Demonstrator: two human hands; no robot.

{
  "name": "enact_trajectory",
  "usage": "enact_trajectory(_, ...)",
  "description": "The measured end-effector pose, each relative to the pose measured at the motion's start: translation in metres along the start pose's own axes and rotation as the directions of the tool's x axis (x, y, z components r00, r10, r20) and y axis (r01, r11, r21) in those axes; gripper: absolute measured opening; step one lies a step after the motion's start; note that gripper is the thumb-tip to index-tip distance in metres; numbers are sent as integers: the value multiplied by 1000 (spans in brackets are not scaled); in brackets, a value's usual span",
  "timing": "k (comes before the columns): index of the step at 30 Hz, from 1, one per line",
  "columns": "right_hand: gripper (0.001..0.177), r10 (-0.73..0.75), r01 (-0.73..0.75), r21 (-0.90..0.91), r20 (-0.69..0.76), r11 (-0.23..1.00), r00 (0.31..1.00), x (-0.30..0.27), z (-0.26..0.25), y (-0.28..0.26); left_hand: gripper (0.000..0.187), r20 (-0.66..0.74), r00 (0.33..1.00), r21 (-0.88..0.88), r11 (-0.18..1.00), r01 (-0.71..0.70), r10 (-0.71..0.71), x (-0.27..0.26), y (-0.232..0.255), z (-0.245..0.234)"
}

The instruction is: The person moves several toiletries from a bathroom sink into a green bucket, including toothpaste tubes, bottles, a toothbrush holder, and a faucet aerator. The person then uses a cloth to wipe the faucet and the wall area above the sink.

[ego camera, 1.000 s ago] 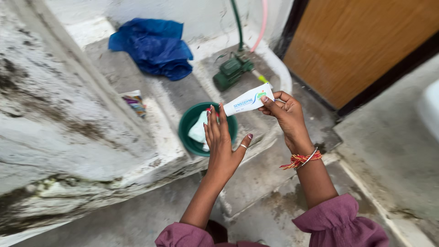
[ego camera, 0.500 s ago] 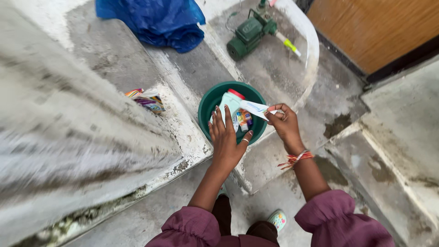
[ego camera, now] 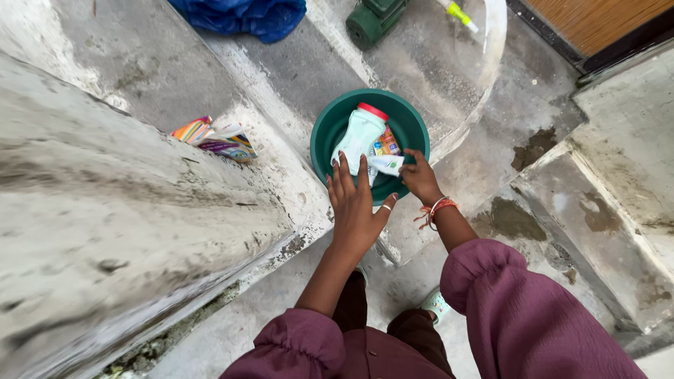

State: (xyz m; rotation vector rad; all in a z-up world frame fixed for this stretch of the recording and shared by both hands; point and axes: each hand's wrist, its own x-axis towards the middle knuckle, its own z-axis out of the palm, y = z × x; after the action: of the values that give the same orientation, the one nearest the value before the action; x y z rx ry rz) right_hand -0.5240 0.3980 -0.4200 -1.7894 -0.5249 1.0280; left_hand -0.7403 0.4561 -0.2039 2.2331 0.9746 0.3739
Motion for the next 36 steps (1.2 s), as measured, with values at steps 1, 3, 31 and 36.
enact_trajectory(1,59,-2,2,-14,-13,1000,1000,-4,-2,1,97,5,1000,-4,1000,4,-4,0,1,-2)
enact_trajectory(3,63,-51,49,-56,-38,997,998,-10,-8,-5,96,19,1000,-14,1000,11,-11,-3,4,-5)
enact_trajectory(31,60,-714,6,-905,-331,425,616,-423,-265,-236,103,7,773,134,765,-630,635,-94,326,41)
enact_trajectory(36,63,-712,-69,-888,-410,455,570,-483,-308,-221,104,16,704,120,697,-707,710,-122,381,79)
